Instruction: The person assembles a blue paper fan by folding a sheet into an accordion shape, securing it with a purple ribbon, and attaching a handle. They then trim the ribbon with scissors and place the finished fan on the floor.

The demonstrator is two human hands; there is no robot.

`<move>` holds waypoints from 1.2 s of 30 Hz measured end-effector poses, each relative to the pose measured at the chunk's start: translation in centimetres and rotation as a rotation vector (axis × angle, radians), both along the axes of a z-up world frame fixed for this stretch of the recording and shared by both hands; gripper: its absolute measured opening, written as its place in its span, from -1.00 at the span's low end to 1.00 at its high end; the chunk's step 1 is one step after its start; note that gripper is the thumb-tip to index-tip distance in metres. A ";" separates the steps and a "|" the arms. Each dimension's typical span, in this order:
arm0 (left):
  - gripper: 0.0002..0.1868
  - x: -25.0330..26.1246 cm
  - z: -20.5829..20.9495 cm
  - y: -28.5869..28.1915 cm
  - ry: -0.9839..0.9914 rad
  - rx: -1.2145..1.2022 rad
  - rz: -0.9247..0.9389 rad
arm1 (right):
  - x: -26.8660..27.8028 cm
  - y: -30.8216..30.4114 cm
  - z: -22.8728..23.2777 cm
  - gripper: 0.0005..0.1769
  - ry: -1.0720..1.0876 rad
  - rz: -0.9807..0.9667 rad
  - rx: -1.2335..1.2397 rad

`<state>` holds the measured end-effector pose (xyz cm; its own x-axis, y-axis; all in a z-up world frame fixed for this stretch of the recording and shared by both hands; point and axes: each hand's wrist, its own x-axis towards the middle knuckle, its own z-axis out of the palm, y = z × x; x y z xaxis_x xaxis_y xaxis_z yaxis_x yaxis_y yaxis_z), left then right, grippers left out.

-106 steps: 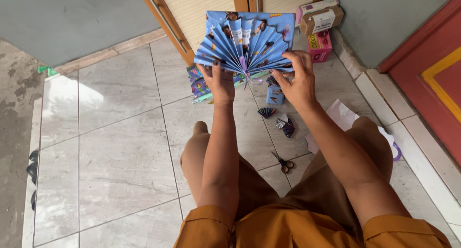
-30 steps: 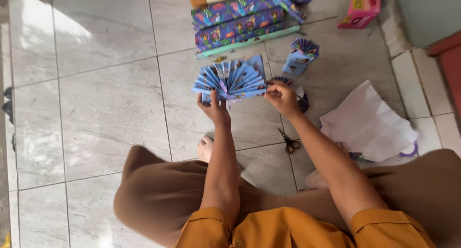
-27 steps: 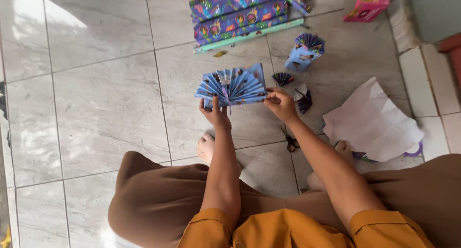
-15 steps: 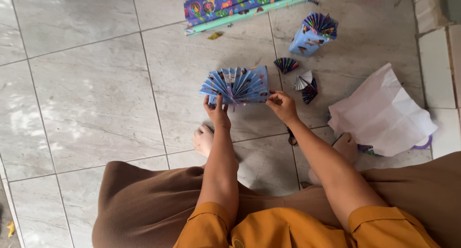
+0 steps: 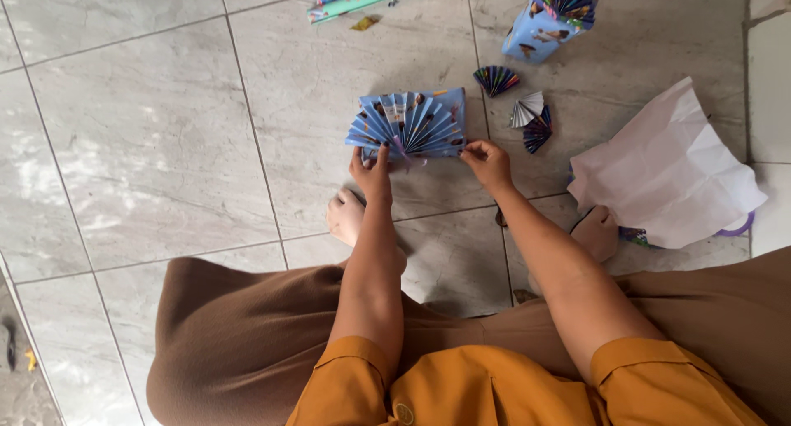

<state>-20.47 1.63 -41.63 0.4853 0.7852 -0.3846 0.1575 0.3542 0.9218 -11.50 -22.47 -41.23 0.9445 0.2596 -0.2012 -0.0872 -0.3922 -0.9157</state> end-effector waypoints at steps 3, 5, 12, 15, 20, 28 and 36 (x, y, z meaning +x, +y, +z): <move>-0.13 0.0 0.5 -0.3 0.202 0.235 -0.036 | 0.1 -0.2 -0.1 -0.84 0.022 -0.003 0.010; -0.02 -0.1 1.5 -0.6 0.290 0.327 -0.041 | 0.2 -0.2 0.0 -0.84 0.003 -0.006 -0.002; -0.19 -0.8 5.8 -2.9 0.308 0.840 -0.009 | 0.4 -0.9 0.1 -0.79 0.073 -0.011 -0.015; -0.47 -0.6 6.8 -4.4 0.225 1.061 -0.359 | 0.2 -1.1 -0.2 -0.75 0.100 -0.007 0.003; -0.74 1.5 7.6 -7.8 0.194 1.289 -0.649 | 0.2 -1.5 -0.9 -0.71 0.072 -0.009 0.034; -0.80 3.5 7.4 -8.3 0.268 1.329 -0.765 | 0.1 -1.9 -1.3 -0.70 0.062 -0.030 0.080; -0.93 3.6 6.8 -8.9 0.334 1.341 -0.823 | 0.1 -2.0 -1.6 -0.71 0.092 -0.035 0.113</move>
<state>-16.82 -7.31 -34.79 0.9647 0.2073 0.1623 0.1354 -0.9193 0.3696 -11.39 -24.47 -42.84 0.9323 0.2528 -0.2588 -0.1847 -0.2827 -0.9413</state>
